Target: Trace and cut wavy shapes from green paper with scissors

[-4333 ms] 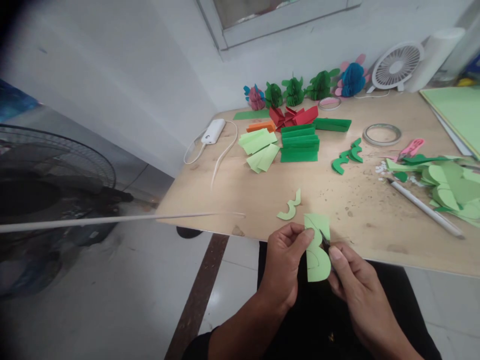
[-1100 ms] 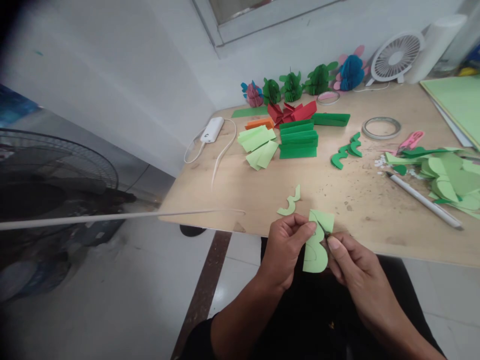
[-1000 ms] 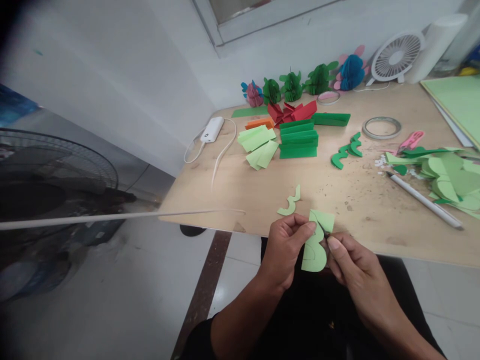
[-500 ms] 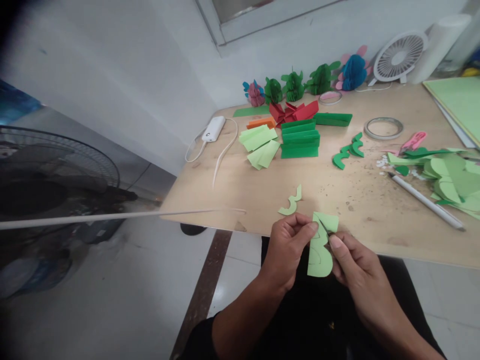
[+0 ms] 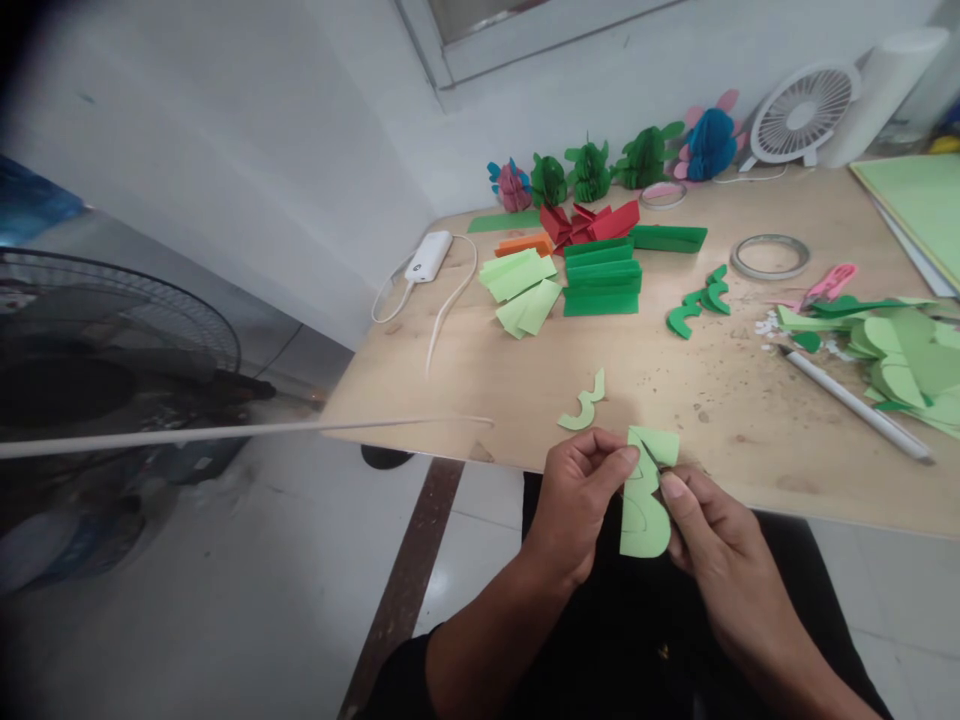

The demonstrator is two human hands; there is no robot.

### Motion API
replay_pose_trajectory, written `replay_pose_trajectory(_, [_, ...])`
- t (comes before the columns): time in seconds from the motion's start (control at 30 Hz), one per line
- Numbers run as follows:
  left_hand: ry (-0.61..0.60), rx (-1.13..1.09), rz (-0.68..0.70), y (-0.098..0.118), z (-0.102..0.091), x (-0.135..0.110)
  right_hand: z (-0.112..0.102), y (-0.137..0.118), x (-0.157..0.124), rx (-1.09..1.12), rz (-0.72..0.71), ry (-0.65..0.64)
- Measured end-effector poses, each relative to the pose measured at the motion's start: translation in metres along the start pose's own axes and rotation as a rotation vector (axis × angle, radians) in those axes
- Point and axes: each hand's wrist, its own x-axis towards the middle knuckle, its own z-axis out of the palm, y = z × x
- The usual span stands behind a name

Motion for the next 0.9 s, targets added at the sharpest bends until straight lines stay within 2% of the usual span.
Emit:
replay_pose_trajectory(0.37, [-0.039,0.011,0.014,0.0027,0.0012,-0.0001,-0.0017,-0.0036,0.0019,0.001,-0.048,-0.013])
replay_pose_trajectory(0.6, [-0.039,0.018,0.021,0.0016,0.0002,-0.0005,-0.0014,-0.0052,0.0024,0.032,-0.019,-0.025])
replay_pose_trajectory(0.77, [-0.029,0.030,0.026,0.0000,-0.0006,0.0006,-0.0022,-0.0037,0.0026,-0.023,-0.088,-0.020])
replay_pose_trajectory(0.9, [-0.019,0.023,0.037,-0.0002,-0.0008,0.0005,-0.0025,-0.0015,0.0029,-0.056,-0.071,-0.004])
